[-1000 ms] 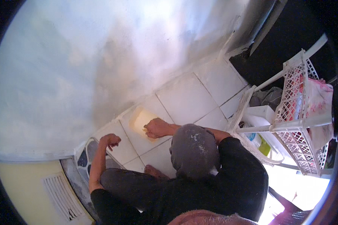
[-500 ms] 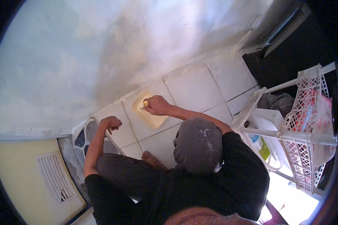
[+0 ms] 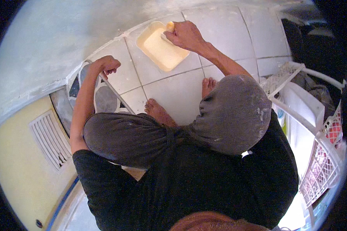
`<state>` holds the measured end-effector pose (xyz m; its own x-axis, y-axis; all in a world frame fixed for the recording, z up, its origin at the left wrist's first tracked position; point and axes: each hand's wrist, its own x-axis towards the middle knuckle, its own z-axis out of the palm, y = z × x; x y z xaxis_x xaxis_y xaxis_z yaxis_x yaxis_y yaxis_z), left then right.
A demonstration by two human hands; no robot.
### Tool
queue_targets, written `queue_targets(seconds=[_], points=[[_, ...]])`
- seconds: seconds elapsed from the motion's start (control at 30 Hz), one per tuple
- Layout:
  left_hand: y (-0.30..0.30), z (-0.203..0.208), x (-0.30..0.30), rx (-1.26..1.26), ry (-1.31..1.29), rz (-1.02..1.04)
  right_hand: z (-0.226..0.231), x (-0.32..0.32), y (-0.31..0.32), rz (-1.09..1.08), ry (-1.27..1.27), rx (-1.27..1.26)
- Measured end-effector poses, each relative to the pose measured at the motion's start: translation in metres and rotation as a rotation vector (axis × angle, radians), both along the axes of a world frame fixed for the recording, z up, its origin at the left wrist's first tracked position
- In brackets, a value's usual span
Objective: The person paints a wall using a brush, repeatedly dipping the brush into a tray of paint and applying it to the wall surface while sitting on the floor.
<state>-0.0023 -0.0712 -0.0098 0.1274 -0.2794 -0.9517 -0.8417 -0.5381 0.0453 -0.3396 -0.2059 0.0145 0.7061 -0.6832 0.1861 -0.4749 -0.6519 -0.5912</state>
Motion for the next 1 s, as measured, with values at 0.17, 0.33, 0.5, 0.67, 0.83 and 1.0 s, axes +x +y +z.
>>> queue_targets(seconds=[0.17,0.33,0.5,0.67,0.83,1.0], points=[[-0.003,-0.01,0.014,0.005,0.215,-0.128,-0.006,0.0,0.007,0.061,-0.126,-0.197],[-0.002,-0.004,0.001,-0.035,0.061,-0.029,0.0,0.001,0.048,0.157,-0.173,-0.058],[-0.003,0.007,-0.012,-0.029,-0.009,0.078,0.021,-0.005,0.056,0.103,-0.223,0.302],[-0.005,0.007,-0.009,0.043,0.002,0.081,0.032,-0.024,0.029,-0.139,-0.461,0.559],[-0.003,-0.011,0.01,0.055,-0.011,0.065,0.022,-0.021,0.018,-0.117,-0.247,0.212],[-0.002,-0.01,0.015,-0.009,0.06,-0.157,0.016,-0.017,0.029,-0.063,-0.235,0.003]])
